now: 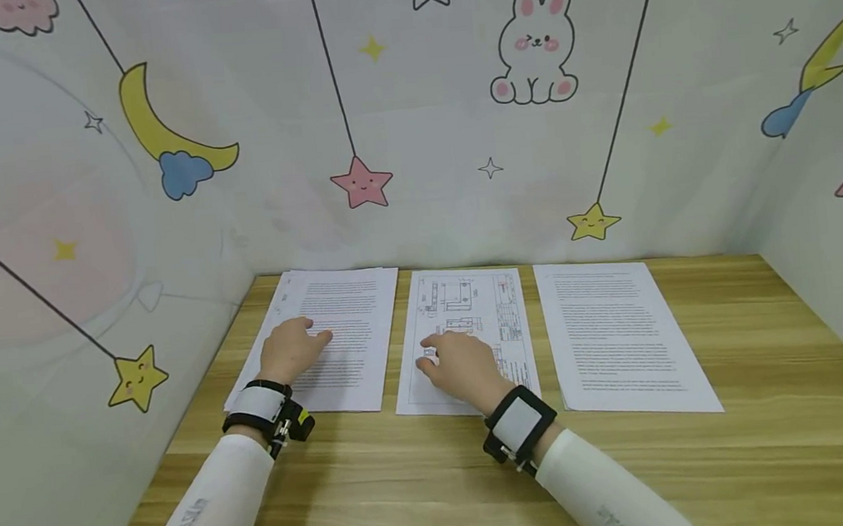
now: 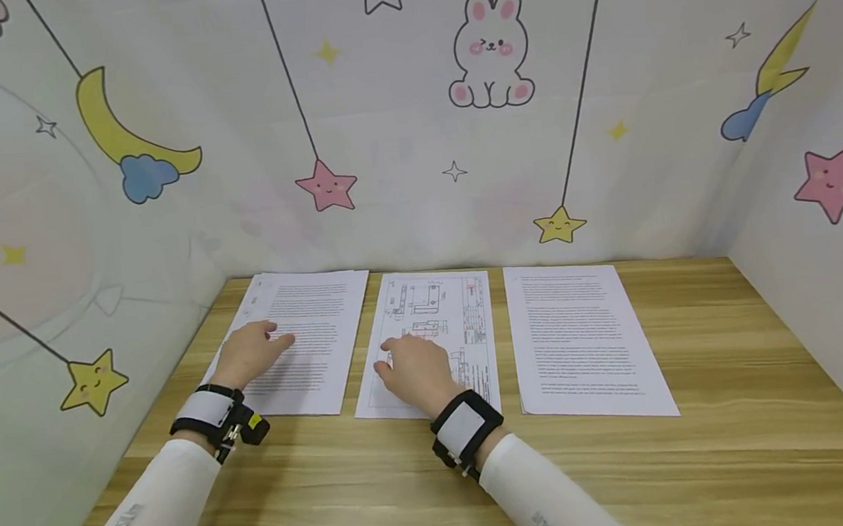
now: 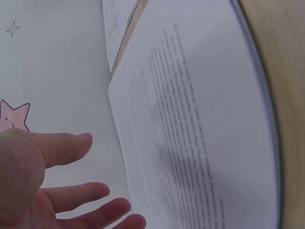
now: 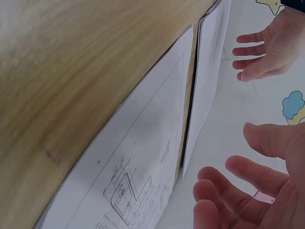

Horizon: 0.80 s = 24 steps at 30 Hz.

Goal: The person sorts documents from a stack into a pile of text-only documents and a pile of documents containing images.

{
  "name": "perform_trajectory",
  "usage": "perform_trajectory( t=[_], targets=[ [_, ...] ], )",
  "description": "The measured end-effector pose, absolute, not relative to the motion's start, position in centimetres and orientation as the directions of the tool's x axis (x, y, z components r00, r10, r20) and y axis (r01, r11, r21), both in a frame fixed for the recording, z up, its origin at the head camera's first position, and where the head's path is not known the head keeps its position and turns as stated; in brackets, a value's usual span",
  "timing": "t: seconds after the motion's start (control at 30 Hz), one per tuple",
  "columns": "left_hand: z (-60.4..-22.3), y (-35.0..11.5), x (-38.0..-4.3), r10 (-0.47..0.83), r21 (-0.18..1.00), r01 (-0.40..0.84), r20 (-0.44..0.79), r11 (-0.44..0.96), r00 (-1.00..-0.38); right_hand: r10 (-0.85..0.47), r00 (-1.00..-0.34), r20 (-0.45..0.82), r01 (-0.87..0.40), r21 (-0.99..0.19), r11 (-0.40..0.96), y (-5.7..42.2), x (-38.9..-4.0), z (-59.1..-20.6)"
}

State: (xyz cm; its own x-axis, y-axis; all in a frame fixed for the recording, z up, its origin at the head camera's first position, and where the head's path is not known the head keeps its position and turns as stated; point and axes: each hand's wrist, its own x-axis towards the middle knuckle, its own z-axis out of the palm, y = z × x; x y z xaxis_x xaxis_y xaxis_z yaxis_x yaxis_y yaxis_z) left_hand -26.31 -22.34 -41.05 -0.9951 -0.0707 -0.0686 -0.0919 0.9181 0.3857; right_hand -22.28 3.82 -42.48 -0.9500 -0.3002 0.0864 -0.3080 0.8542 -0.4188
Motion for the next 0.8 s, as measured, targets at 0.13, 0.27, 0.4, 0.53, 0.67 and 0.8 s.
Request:
perform_trajectory(
  t=[0.13, 0.27, 0.4, 0.53, 0.67, 0.8],
  targets=[
    [-41.3, -23.6, -26.2, -0.082, 0.374, -0.109, -0.086, 0.921, -0.993, -0.342, -0.934, 0.101, -0.354, -0.386, 0.852, 2.6, -22.0, -42.4],
    [-41.8, -24.8, -26.2, -0.094, 0.362, -0.121, -0.091, 0.924, -0.991, -0.386, -0.916, 0.106, -0.398, -0.354, 0.846, 1.4, -21.7, -42.5],
    [-42.0, -25.8, -26.2, -0.100, 0.358, -0.138, -0.122, 0.924, -0.988, -0.452, -0.885, 0.112, -0.463, -0.318, 0.827, 0.3, -21.4, -42.8],
    [-42.2, -26.6, -26.2, -0.104, 0.354, -0.148, -0.140, 0.923, -0.985, -0.525, -0.844, 0.114, -0.534, -0.276, 0.799, -0.7, -21.2, -43.5],
    [-42.6, -27.1, -26.1, -0.122, 0.342, -0.171, -0.158, 0.924, -0.980, -0.566, -0.821, 0.076, -0.566, -0.241, 0.788, -1.7, -21.0, -44.2],
    [-43.1, -27.5, -26.0, -0.136, 0.320, -0.184, -0.165, 0.929, -0.977, -0.599, -0.800, 0.028, -0.590, -0.213, 0.779, -2.5, -20.8, -44.7]
  ],
)
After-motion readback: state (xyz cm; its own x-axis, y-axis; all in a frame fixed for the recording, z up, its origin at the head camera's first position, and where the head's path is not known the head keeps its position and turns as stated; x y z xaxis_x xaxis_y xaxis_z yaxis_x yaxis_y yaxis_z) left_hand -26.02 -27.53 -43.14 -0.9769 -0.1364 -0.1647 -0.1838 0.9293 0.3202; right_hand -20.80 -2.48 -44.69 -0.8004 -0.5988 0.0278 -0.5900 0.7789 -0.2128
